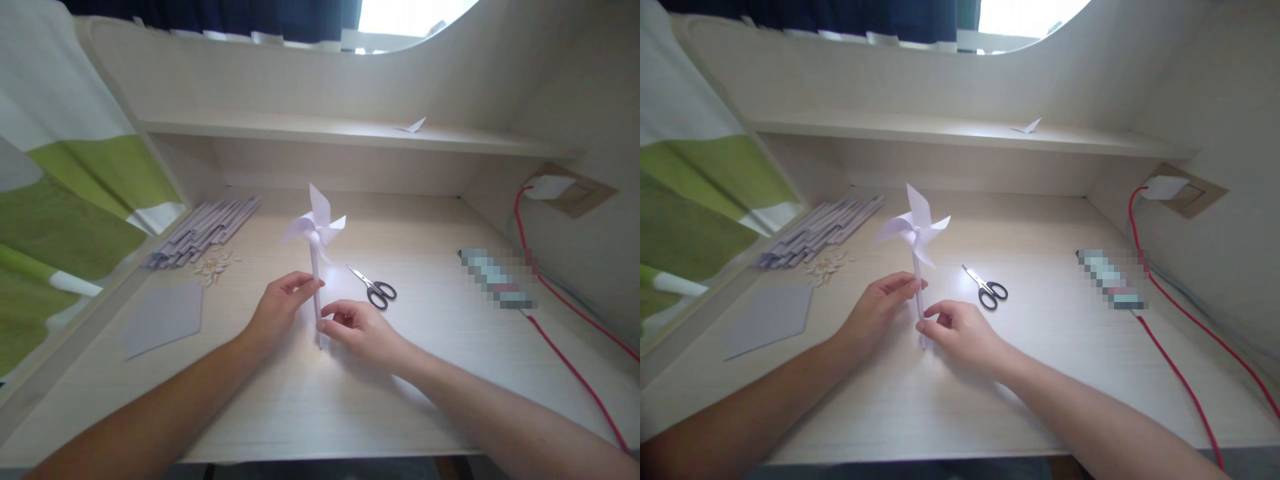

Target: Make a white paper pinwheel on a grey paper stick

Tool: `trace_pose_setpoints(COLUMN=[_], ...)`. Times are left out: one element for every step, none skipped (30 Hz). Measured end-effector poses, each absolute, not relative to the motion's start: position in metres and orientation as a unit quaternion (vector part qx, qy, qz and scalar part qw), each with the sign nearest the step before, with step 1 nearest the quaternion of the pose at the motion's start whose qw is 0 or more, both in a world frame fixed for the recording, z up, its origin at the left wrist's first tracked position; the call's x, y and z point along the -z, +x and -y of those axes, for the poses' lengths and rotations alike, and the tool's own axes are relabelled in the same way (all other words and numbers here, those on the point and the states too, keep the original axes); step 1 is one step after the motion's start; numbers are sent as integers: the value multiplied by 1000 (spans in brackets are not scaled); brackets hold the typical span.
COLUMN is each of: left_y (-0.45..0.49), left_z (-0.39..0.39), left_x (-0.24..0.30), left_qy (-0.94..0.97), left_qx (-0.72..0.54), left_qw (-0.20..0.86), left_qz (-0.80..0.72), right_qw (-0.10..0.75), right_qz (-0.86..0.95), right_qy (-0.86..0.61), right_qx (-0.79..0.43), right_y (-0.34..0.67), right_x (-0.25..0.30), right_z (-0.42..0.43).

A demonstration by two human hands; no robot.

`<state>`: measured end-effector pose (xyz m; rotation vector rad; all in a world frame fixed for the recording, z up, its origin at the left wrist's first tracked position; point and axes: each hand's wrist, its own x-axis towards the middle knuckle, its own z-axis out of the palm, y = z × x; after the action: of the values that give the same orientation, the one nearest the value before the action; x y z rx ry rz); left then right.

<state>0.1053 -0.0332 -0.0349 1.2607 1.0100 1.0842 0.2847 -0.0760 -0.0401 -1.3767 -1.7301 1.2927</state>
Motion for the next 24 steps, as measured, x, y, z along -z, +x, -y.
trace_pose_setpoints(left_y=[105,104,104,103,103,102,102,102,102,102,102,102,102,102,102,102,102,102,102,102,102,102,102,102], left_z=[32,32,31,30,29,29,28,28,28,28,28,29,29,30,30,31,31,31,31,30,30,30,30,30], left_x=[36,36,37,38,39,40,41,42,42,43,44,44,45,45,46,46,47,48,49,50,51,52,52,53], left_qy=[527,521,519,520,524,531,543,558,576,595,613,629,644,657,667,674,681,687,691,694,697,698,700,702], left_qx=[-462,-464,-466,-468,-469,-469,-468,-467,-463,-458,-452,-444,-435,-426,-419,-414,-410,-407,-405,-404,-404,-404,-404,-403], left_qw=[567,570,572,571,568,562,551,538,522,505,488,472,458,445,434,426,419,411,404,399,395,392,389,385], left_qz=[-433,-433,-432,-430,-428,-427,-427,-426,-426,-425,-426,-429,-432,-435,-437,-438,-439,-440,-441,-442,-442,-442,-442,-443], right_qw=[284,284,286,290,294,299,302,305,303,301,298,292,293,295,301,311,313,309,308,307,308,303,301,297], right_qz=[657,664,667,666,664,660,654,647,640,634,629,626,621,620,615,606,595,583,577,573,567,563,558,553], right_qy=[-515,-515,-515,-517,-519,-521,-523,-525,-530,-535,-541,-547,-552,-556,-561,-568,-580,-597,-611,-621,-635,-648,-664,-680], right_qx=[-472,-462,-456,-452,-451,-452,-456,-461,-467,-471,-473,-474,-472,-469,-465,-462,-461,-455,-446,-437,-425,-413,-398,-379], right_y=[283,282,281,280,280,280,280,281,283,286,290,295,301,308,315,323,331,340,349,358,367,377,387,396], right_x=[39,38,39,39,40,42,43,43,43,42,41,38,36,33,30,27,25,23,21,19,17,15,14,12], right_z=[75,75,74,73,73,73,73,73,73,73,72,71,70,68,65,61,56,51,44,37,30,22,13,5])
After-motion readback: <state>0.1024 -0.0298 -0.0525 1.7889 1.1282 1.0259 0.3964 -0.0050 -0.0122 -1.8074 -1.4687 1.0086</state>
